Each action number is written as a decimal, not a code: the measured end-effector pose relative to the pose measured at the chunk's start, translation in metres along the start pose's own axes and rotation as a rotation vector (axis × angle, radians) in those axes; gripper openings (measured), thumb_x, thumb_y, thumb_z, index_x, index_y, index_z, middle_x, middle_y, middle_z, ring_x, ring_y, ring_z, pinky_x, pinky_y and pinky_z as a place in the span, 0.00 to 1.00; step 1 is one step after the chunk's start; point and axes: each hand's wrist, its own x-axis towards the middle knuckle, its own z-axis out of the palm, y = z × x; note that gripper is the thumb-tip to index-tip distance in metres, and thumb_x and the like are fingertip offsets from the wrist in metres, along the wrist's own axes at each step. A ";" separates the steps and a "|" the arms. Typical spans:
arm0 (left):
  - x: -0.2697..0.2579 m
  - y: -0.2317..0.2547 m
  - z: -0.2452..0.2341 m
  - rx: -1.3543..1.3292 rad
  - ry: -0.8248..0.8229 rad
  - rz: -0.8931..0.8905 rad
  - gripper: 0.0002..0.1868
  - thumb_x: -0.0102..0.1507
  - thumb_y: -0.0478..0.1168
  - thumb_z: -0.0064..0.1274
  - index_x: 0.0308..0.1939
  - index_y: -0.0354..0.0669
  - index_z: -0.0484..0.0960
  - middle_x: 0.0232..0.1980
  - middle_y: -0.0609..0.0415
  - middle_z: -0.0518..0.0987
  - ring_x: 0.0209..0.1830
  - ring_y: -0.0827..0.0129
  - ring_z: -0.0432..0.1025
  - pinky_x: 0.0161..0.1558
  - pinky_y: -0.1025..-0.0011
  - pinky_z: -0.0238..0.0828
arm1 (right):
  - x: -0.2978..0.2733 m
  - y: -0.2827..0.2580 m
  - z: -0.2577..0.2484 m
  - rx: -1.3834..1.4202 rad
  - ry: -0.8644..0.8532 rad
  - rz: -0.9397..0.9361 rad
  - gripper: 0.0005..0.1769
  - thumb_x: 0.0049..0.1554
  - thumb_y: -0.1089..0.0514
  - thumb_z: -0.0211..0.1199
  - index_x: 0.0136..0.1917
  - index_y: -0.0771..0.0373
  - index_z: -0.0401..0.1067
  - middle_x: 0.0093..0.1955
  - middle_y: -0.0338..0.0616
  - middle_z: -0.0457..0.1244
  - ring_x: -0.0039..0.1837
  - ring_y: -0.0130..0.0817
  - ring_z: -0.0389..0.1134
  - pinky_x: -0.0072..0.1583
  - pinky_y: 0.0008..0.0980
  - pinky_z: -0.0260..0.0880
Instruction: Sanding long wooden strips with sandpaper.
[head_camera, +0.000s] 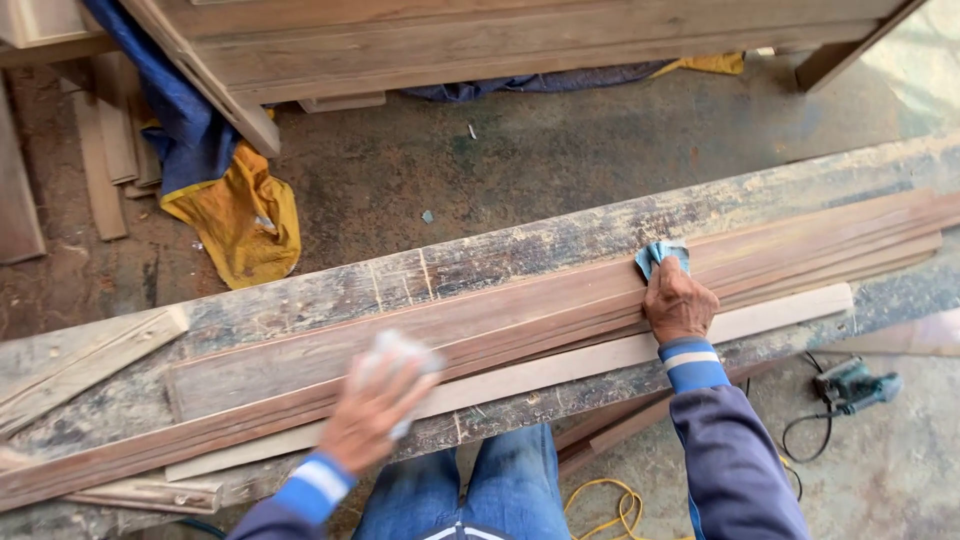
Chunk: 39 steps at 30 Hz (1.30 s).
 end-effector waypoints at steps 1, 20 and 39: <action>-0.035 -0.015 0.000 0.009 0.003 -0.014 0.42 0.54 0.38 0.60 0.72 0.64 0.67 0.77 0.52 0.62 0.78 0.52 0.53 0.72 0.37 0.52 | -0.001 -0.001 0.000 0.010 0.006 -0.013 0.12 0.65 0.55 0.60 0.42 0.59 0.64 0.35 0.49 0.67 0.37 0.52 0.70 0.38 0.47 0.67; -0.063 0.009 0.062 -0.041 0.486 -1.178 0.28 0.71 0.45 0.49 0.76 0.50 0.70 0.84 0.43 0.59 0.86 0.39 0.46 0.79 0.31 0.30 | -0.019 -0.047 -0.057 0.412 -0.274 -1.049 0.24 0.50 0.64 0.61 0.61 0.65 0.72 0.44 0.44 0.61 0.46 0.42 0.63 0.46 0.43 0.66; -0.061 0.006 0.057 -0.013 0.439 -1.182 0.27 0.70 0.46 0.50 0.74 0.53 0.71 0.82 0.45 0.60 0.85 0.39 0.46 0.79 0.31 0.32 | -0.039 -0.110 -0.052 0.646 -0.233 -0.942 0.27 0.47 0.69 0.58 0.62 0.64 0.70 0.50 0.49 0.66 0.47 0.44 0.69 0.43 0.42 0.68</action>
